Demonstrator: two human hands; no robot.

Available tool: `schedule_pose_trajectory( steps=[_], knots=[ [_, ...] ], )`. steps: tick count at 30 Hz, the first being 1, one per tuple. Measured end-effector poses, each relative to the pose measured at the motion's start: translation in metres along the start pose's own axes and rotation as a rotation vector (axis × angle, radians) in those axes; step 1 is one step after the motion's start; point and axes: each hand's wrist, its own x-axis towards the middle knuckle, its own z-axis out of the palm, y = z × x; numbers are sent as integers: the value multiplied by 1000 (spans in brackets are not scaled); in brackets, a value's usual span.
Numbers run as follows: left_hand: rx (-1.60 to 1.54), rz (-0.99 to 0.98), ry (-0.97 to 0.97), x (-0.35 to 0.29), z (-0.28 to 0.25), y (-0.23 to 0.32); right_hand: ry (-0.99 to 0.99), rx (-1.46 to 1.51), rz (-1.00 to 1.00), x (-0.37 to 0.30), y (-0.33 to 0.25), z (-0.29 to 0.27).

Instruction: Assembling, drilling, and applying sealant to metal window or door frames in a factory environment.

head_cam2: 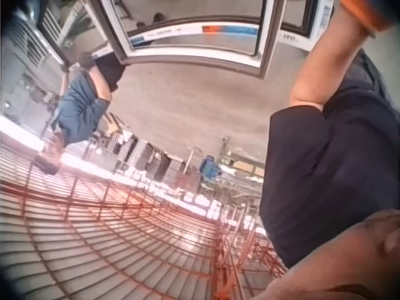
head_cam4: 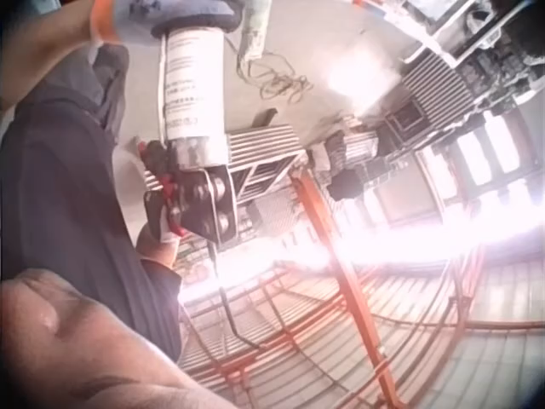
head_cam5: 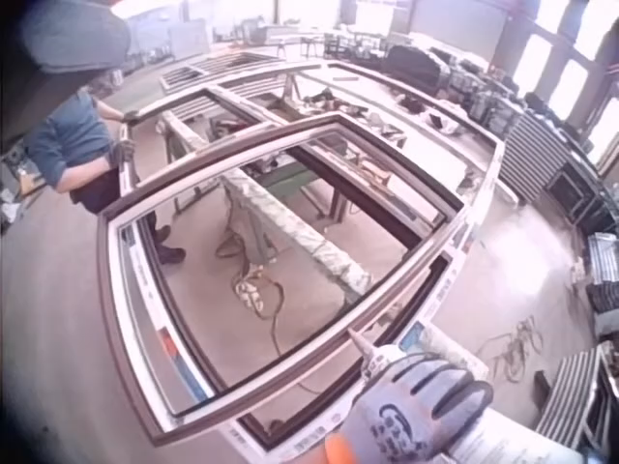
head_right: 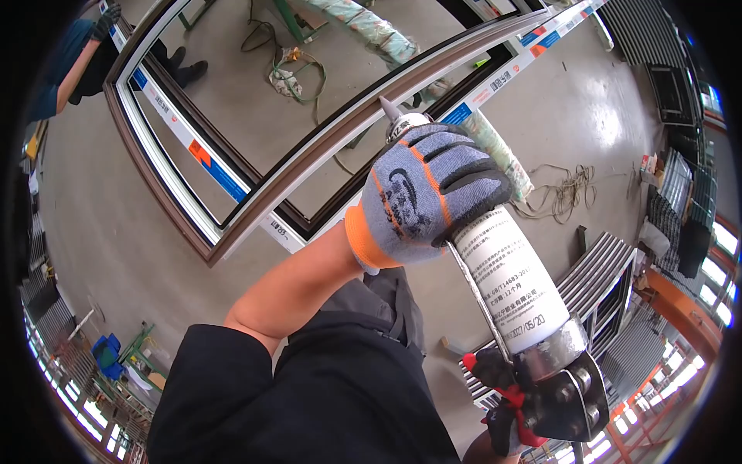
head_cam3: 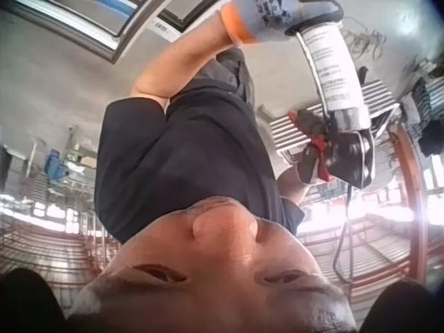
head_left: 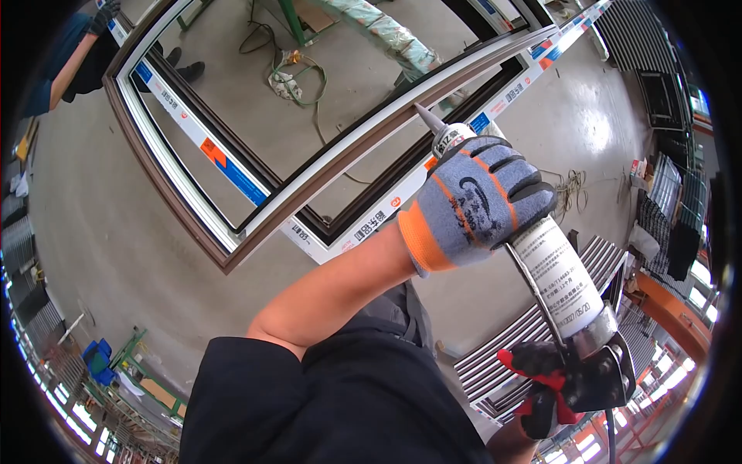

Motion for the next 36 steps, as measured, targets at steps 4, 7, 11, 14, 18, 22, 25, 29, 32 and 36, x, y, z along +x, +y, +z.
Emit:
schedule_pose_trajectory(
  steps=[4,7,11,14,18,22,25,29,32,36],
  knots=[
    [23,-7,-27,-17,-18,8,-73,-65,-61,-4,-2,36],
    [20,-13,-41,-25,-32,12,199,-143,-96,-73,30,-16],
    [-5,-9,-3,-44,-37,17,-148,-38,-141,-36,18,56],
    [-13,12,17,-49,-50,19,-9,-75,-134,-60,23,60],
    [-19,36,3,-55,-63,24,92,-132,-79,-76,22,63],
    [-41,19,-20,-65,-75,32,38,-141,-189,-71,17,112],
    [-43,14,-15,-73,-84,38,94,-215,-364,-76,18,135],
    [-34,4,-33,-84,-99,43,101,-229,-339,-91,22,142],
    [-41,3,-13,-91,-108,48,108,-239,-322,-100,23,149],
    [-45,-4,-36,-100,-120,54,72,-282,-325,-112,22,162]
  ],
)
